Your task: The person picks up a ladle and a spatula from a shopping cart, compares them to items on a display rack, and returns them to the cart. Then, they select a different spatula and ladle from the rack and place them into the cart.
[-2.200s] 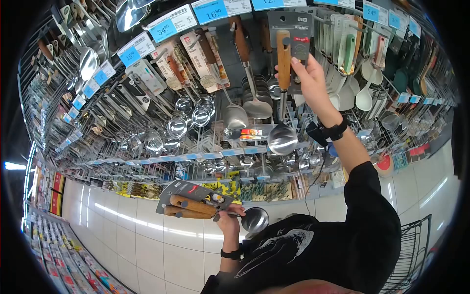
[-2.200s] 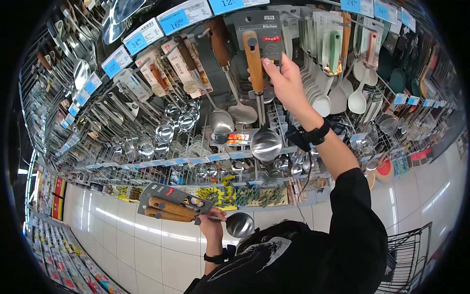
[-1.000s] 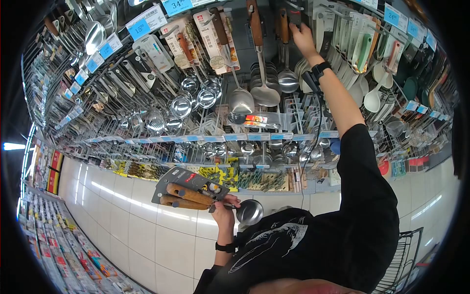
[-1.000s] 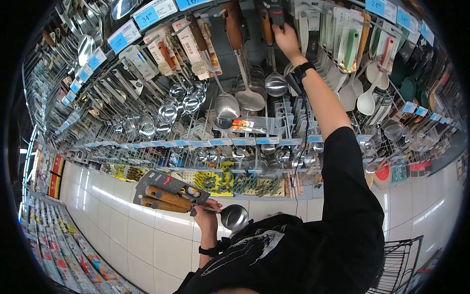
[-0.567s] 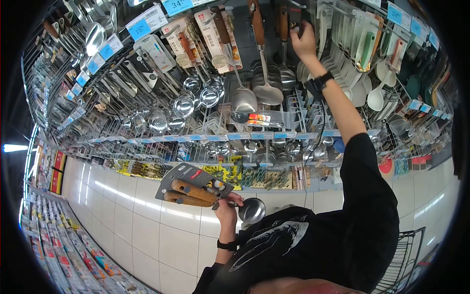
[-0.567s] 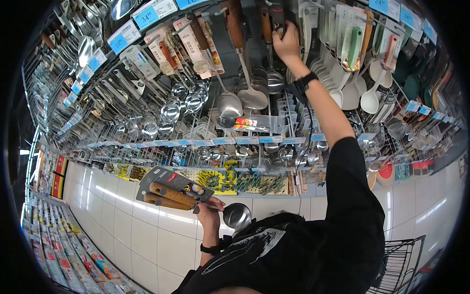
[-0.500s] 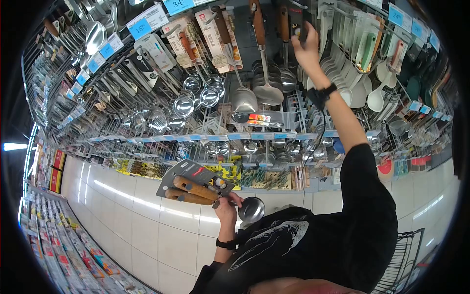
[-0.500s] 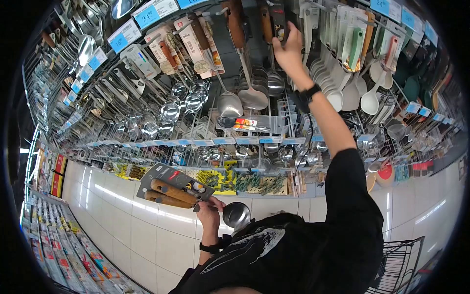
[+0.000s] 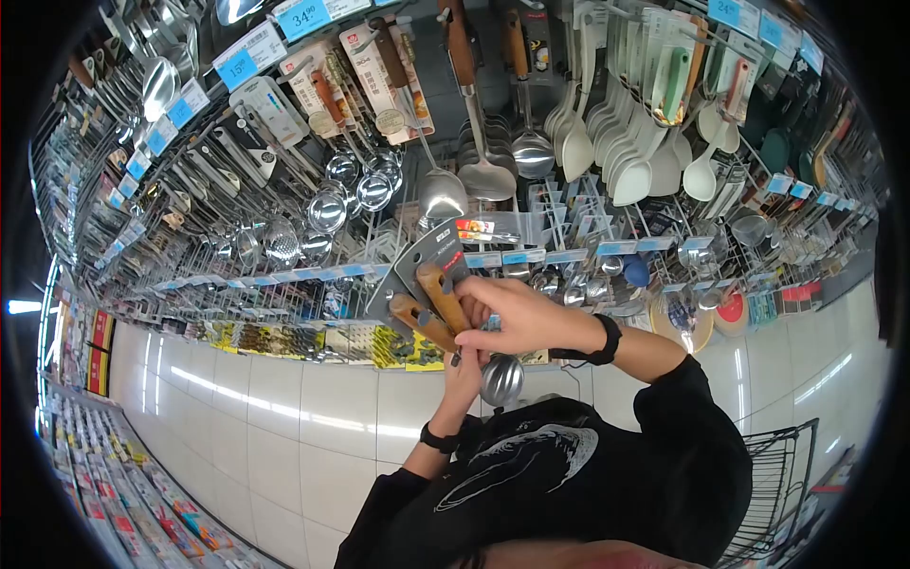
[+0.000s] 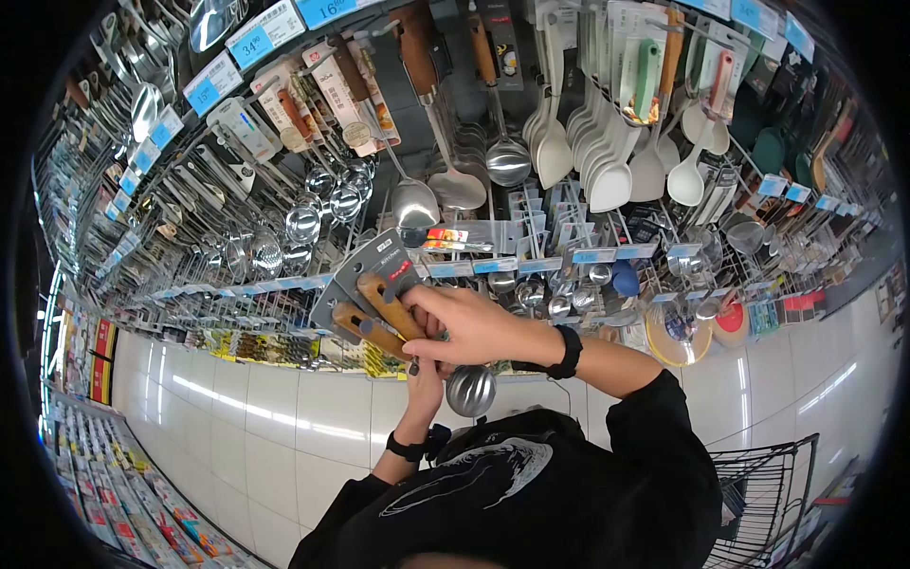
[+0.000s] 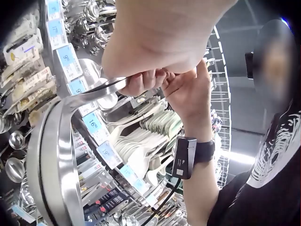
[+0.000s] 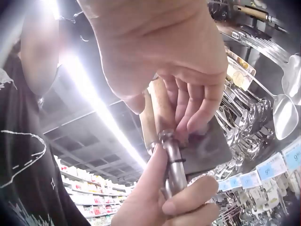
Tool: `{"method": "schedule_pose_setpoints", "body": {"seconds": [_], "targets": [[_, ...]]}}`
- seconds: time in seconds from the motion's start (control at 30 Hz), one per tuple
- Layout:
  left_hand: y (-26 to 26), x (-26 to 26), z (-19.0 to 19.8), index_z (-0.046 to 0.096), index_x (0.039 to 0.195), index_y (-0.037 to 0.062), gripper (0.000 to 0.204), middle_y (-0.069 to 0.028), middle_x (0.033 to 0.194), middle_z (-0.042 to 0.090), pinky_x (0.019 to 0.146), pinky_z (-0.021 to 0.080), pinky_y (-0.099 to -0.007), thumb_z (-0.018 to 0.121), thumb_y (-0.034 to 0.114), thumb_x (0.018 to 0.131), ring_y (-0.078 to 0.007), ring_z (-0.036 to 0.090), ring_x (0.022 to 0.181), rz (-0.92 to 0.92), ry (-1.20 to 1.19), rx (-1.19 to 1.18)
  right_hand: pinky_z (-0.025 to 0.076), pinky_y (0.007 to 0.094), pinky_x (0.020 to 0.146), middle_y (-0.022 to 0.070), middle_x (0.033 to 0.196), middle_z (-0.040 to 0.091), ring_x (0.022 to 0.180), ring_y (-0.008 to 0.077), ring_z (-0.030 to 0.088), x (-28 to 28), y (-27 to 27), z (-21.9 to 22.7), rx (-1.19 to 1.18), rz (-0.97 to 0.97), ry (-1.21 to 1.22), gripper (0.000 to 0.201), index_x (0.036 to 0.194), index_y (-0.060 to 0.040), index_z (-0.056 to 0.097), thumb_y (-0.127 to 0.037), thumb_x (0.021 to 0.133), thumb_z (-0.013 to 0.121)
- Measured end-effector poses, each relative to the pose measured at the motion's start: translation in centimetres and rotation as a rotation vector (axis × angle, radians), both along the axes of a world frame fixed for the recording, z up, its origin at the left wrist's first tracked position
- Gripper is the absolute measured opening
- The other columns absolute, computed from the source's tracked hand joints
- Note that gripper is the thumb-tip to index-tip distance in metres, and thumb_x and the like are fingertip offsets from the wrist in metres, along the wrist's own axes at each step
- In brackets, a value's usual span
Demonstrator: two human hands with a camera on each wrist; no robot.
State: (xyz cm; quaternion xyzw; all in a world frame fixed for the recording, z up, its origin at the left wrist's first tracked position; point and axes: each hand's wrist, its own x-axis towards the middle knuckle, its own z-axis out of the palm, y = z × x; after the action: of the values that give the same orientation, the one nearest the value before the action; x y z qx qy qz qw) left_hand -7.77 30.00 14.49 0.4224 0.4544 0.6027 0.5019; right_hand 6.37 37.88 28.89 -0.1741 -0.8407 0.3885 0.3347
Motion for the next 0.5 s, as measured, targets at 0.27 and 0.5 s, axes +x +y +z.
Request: {"method": "schedule_pose_setpoints", "body": {"seconds": [0.27,0.5], "targets": [[0.0,1.2,0.2,0.046,0.087,0.0055,0.032,0.0015,0.072,0.046,0.052,0.03,-0.0204,0.035,0.033,0.099,-0.0054,0.04,0.061,-0.068,-0.049,-0.042,0.048,0.0293,0.058,0.0086,0.072,0.055,0.062,0.0202,0.057,0.2,-0.4,-2.2,-0.058,-0.18,0.054,0.034,0.093,0.0002,0.053,-0.022,0.076,0.072],[0.0,1.1,-0.3,0.047,0.111,0.0056,0.089,-0.0022,0.08,0.052,0.055,0.03,-0.0219,0.011,0.079,0.078,-0.0099,0.043,0.065,-0.059,-0.184,0.035,0.039,0.0337,0.089,0.0176,0.116,0.046,0.108,0.0271,0.049,0.0,-0.4,-3.0,0.046,-0.304,0.117,0.03,0.094,0.0009,0.054,-0.016,0.076,0.071]]}}
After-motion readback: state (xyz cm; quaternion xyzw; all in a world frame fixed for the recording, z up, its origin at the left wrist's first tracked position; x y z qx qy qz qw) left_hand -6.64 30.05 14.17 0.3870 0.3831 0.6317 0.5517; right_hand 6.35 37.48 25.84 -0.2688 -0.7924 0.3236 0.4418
